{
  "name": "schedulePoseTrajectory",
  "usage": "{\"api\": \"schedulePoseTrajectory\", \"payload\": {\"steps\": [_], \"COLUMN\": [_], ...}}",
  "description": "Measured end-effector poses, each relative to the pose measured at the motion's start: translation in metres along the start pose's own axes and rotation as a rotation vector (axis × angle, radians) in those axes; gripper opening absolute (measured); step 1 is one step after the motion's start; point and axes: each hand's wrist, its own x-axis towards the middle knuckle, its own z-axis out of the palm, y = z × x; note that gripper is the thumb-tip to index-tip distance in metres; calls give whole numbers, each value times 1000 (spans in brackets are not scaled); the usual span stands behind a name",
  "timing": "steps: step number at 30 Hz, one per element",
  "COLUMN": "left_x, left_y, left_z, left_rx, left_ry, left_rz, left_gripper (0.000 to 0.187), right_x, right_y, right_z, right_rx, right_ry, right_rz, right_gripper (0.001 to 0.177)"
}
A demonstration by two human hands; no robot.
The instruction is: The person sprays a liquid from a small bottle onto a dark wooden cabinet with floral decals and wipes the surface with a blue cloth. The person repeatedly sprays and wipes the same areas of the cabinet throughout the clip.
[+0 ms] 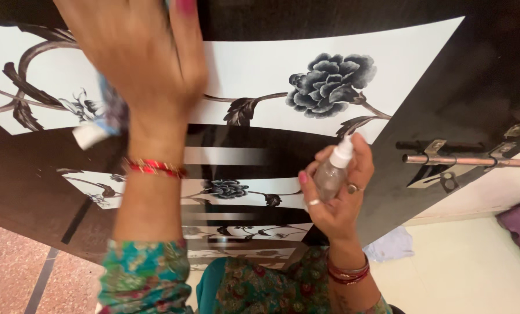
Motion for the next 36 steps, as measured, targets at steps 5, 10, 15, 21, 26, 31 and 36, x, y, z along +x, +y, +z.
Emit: {"api": "schedulePoseTrajectory", "payload": {"steps": [5, 10, 15, 21, 26, 31, 36], "left_x": [-118, -180, -77, -20, -149, -236, -144], "left_y": [-34, -79, -102, -23, 22, -52, -135], "left_z": [39, 45, 33, 24, 51, 57, 22], "left_rx": [-304, -271, -352, 81, -243, 195, 87], "left_ry": [359, 436, 459, 28, -62, -134, -77], "left_rz": [-161, -330, -272, -159, 483, 914, 554], "left_gripper": [60, 76, 58, 49, 60, 61, 52], "right_x": [5, 1, 3, -2, -7, -12, -17], "right_y": [4, 9, 18, 36, 49, 61, 70], "right_z": [10, 15, -2, -16, -22, -26, -20], "right_rx": [-296, -345, -54, 124, 64, 97, 97], "right_ry": [6, 92, 143, 155, 154, 127, 211], "right_rz": [-88, -196, -114, -116, -80, -145, -196], "right_gripper": [76, 81, 77, 74, 73, 75, 76]}}
